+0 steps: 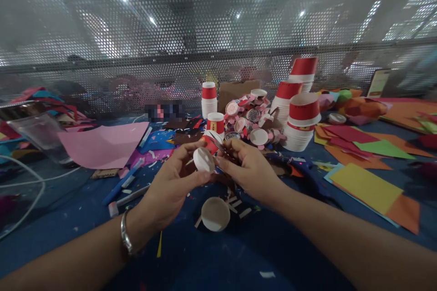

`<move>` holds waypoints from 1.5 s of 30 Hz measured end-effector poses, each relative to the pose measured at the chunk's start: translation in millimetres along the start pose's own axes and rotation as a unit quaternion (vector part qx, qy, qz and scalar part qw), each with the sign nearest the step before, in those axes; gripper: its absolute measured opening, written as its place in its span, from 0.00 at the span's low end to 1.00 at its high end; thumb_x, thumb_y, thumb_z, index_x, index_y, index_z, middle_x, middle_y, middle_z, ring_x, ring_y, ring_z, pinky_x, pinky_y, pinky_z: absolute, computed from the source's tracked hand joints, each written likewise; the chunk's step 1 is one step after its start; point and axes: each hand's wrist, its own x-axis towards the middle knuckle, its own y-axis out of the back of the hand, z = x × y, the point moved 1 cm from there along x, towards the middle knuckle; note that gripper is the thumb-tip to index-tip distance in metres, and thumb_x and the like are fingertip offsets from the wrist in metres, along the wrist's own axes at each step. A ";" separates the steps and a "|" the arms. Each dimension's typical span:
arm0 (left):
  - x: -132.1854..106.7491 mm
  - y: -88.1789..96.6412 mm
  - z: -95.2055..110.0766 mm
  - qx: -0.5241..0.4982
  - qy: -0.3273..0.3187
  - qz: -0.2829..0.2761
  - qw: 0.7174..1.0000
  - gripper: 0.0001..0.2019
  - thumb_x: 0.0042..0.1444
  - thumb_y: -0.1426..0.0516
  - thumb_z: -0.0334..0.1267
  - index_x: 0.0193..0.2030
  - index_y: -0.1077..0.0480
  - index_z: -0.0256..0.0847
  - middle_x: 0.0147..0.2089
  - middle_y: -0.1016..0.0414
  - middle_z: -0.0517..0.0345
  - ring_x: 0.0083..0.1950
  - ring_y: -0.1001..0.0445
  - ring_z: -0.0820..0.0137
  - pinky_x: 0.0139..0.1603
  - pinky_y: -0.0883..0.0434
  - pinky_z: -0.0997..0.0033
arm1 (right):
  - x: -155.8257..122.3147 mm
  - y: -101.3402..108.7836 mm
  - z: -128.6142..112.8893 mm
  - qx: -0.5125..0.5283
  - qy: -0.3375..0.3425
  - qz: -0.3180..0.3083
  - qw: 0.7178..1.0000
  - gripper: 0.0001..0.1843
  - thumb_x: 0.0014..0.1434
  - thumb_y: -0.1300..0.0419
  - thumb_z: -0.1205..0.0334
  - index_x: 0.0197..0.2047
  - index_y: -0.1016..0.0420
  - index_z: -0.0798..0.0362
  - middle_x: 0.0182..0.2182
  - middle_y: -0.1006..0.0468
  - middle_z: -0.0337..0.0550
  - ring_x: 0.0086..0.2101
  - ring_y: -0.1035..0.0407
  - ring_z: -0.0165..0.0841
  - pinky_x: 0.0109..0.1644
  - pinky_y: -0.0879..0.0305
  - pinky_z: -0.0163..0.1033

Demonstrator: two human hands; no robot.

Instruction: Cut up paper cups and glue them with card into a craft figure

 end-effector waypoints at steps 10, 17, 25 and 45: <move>8.6 8.4 5.2 0.156 -0.104 0.009 0.982 0.27 0.51 0.36 0.25 0.58 0.29 0.45 0.48 0.23 0.57 0.48 0.23 0.68 0.45 0.22 0.71 | -5.4 -0.9 -6.6 0.125 -0.050 -0.070 0.988 0.20 0.63 0.35 0.42 0.42 0.27 0.51 0.34 0.24 0.39 0.34 0.29 0.32 0.39 0.31 0.38; 9.7 9.2 5.4 0.162 -0.118 0.009 0.980 0.22 0.57 0.35 0.31 0.59 0.29 0.43 0.56 0.23 0.53 0.55 0.23 0.66 0.55 0.23 0.66 | -6.6 0.9 -3.4 0.070 -0.063 -0.081 0.992 0.21 0.64 0.37 0.41 0.43 0.26 0.52 0.33 0.22 0.40 0.31 0.28 0.31 0.34 0.35 0.36; 10.3 12.4 3.9 0.223 -0.129 0.007 0.966 0.26 0.56 0.35 0.31 0.62 0.30 0.42 0.62 0.26 0.48 0.57 0.24 0.61 0.51 0.21 0.62 | -6.4 1.1 -9.2 0.029 -0.047 -0.091 0.994 0.22 0.64 0.38 0.40 0.41 0.26 0.53 0.29 0.26 0.38 0.24 0.38 0.26 0.28 0.43 0.35; 10.0 19.4 0.7 0.278 -0.162 0.014 0.947 0.27 0.56 0.37 0.28 0.63 0.28 0.46 0.64 0.25 0.48 0.63 0.25 0.55 0.61 0.26 0.52 | -7.1 2.1 -13.0 -0.046 -0.040 -0.108 0.992 0.21 0.67 0.41 0.43 0.35 0.26 0.53 0.25 0.29 0.37 0.25 0.38 0.28 0.29 0.45 0.37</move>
